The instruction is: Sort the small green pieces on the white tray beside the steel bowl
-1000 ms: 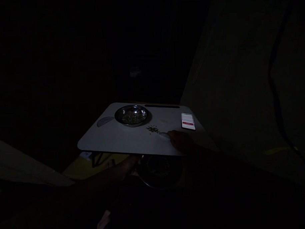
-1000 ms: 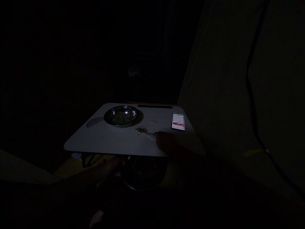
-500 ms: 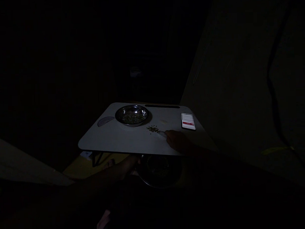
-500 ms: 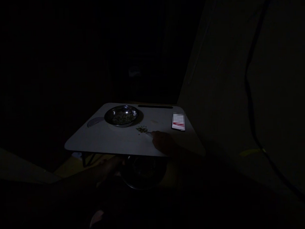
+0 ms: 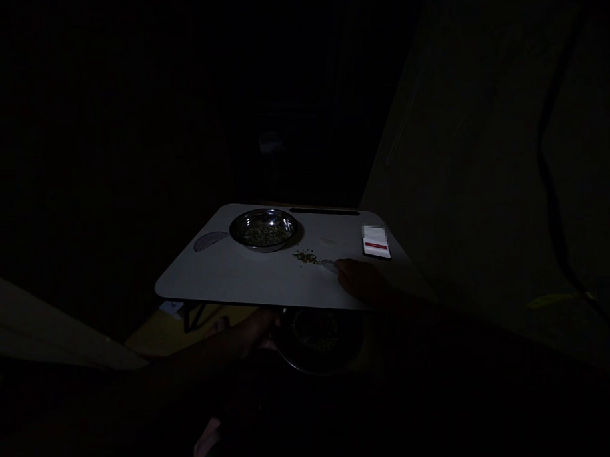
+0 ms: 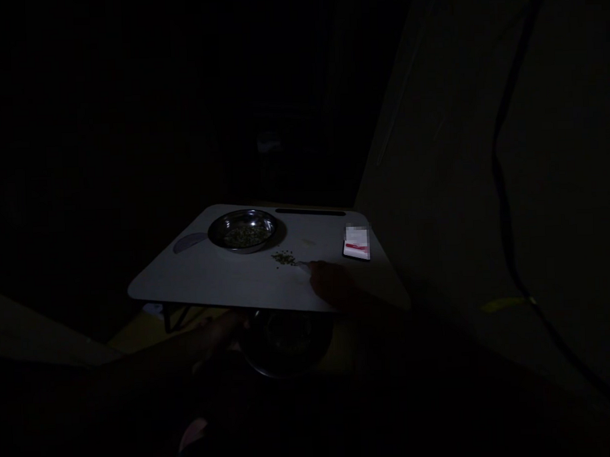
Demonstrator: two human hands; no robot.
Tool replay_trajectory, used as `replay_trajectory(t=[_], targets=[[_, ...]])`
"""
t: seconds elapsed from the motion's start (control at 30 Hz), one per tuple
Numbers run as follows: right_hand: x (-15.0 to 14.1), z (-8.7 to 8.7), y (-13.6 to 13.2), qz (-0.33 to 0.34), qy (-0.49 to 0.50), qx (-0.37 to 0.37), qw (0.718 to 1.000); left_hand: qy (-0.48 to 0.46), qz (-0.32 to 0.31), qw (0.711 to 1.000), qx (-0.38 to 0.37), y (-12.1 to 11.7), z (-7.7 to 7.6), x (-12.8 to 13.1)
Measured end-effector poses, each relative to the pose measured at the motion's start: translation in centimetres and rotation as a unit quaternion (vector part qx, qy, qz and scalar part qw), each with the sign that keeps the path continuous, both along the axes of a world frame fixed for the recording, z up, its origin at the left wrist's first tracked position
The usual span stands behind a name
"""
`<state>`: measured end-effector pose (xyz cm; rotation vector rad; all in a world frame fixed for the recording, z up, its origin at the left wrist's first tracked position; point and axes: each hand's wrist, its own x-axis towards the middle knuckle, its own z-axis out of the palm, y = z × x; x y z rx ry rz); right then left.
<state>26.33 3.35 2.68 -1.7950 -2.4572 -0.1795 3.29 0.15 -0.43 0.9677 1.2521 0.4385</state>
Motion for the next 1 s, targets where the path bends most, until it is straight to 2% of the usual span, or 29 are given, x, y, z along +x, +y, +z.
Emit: replay_trajectory(t=[0.1, 0.27, 0.5, 0.77, 1.0], targets=[[0.14, 0.16, 0.11, -0.002, -0.012, -0.001, 1.0, -0.038, 0.003, 0.999, -0.017, 0.01, 0.08, -0.09], [0.57, 0.3, 0.07, -0.013, -0.038, -0.004, 0.999, -0.021, 0.024, 0.999, -0.025, 0.06, -0.08, -0.1], [0.82, -0.18, 0.04, 0.031, -0.046, 0.004, 0.998, -0.031, 0.027, 0.999, -0.027, -0.09, 0.29, 0.18], [0.55, 0.61, 0.04, 0.016, -0.046, -0.011, 0.999, -0.012, 0.032, 0.999, -0.022, 0.17, -0.49, 0.05], [0.79, 0.24, 0.25, 0.018, -0.047, -0.002, 0.999, -0.028, 0.021, 0.999, -0.02, 0.09, -0.16, 0.02]])
